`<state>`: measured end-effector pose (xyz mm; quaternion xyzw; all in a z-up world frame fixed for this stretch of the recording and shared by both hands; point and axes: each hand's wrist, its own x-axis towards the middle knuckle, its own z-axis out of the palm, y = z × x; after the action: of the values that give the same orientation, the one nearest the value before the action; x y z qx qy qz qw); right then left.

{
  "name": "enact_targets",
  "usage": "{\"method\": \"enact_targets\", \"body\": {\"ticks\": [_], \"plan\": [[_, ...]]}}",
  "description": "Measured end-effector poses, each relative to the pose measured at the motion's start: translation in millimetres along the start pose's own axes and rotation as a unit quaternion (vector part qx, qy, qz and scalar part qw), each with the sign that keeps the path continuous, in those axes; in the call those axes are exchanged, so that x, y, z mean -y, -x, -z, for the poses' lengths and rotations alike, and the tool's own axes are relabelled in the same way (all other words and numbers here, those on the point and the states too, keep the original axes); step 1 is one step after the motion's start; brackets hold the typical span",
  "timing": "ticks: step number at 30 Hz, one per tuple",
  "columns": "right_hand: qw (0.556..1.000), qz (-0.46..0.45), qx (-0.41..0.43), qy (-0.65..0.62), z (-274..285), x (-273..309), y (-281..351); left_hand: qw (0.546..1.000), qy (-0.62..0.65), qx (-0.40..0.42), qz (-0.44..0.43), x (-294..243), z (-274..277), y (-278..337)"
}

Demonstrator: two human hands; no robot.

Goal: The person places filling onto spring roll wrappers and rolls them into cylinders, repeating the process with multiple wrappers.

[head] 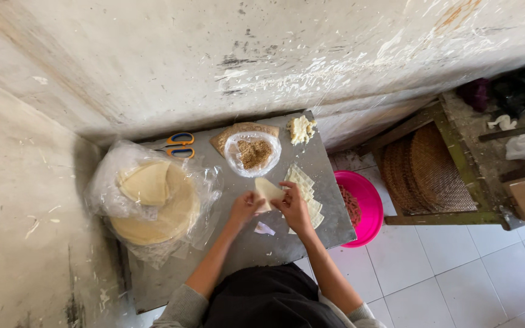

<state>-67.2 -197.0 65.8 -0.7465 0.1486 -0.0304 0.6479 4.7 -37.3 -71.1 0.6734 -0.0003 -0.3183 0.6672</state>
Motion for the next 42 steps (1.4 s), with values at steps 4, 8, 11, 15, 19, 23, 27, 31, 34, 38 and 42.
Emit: {"method": "enact_targets", "body": {"ticks": [4, 8, 11, 15, 19, 23, 27, 31, 34, 38, 42], "plan": [[0.954, 0.103, 0.014, 0.283, -9.0, -25.3, 23.0, 0.936, -0.288, -0.146, -0.142, -3.6, 31.7, 13.8], [0.945, 0.063, 0.111, 0.3, -2.3, -41.7, 59.4, 0.914, -0.273, -0.178, -0.241, -22.2, 26.7, 36.8], [0.954, 0.028, 0.095, 0.283, -4.5, -42.3, 57.5, 0.93, -0.22, -0.185, -0.23, -32.9, 24.3, 50.5], [0.964, 0.035, 0.031, 0.263, -5.4, -19.9, 22.7, 0.917, -0.214, -0.208, -0.264, -35.0, 24.8, 59.2], [0.928, 0.177, -0.074, 0.321, -17.9, 4.3, -44.7, 0.904, -0.215, -0.214, -0.3, -29.4, 24.4, 60.2], [0.855, 0.188, -0.095, 0.473, -31.9, 14.9, -90.2, 0.911, -0.222, -0.207, -0.281, -30.7, 22.2, 64.9], [0.826, 0.225, -0.098, 0.507, -36.0, 5.5, -111.8, 0.905, -0.224, -0.206, -0.297, -28.1, 24.2, 65.5], [0.824, 0.212, -0.101, 0.515, -44.1, -10.2, -130.9, 0.9, -0.233, -0.214, -0.298, -22.8, 23.7, 63.9], [0.835, 0.181, -0.089, 0.512, -51.9, -16.5, -138.9, 0.902, -0.234, -0.215, -0.291, -20.4, 24.4, 64.3], [0.86, 0.149, -0.102, 0.477, -60.7, -15.3, -140.2, 0.877, -0.271, -0.232, -0.323, -16.0, 22.8, 59.8], [0.871, 0.145, -0.131, 0.45, -51.2, -16.1, -129.1, 0.889, -0.307, -0.193, -0.28, -7.0, 23.9, 52.1]]}}
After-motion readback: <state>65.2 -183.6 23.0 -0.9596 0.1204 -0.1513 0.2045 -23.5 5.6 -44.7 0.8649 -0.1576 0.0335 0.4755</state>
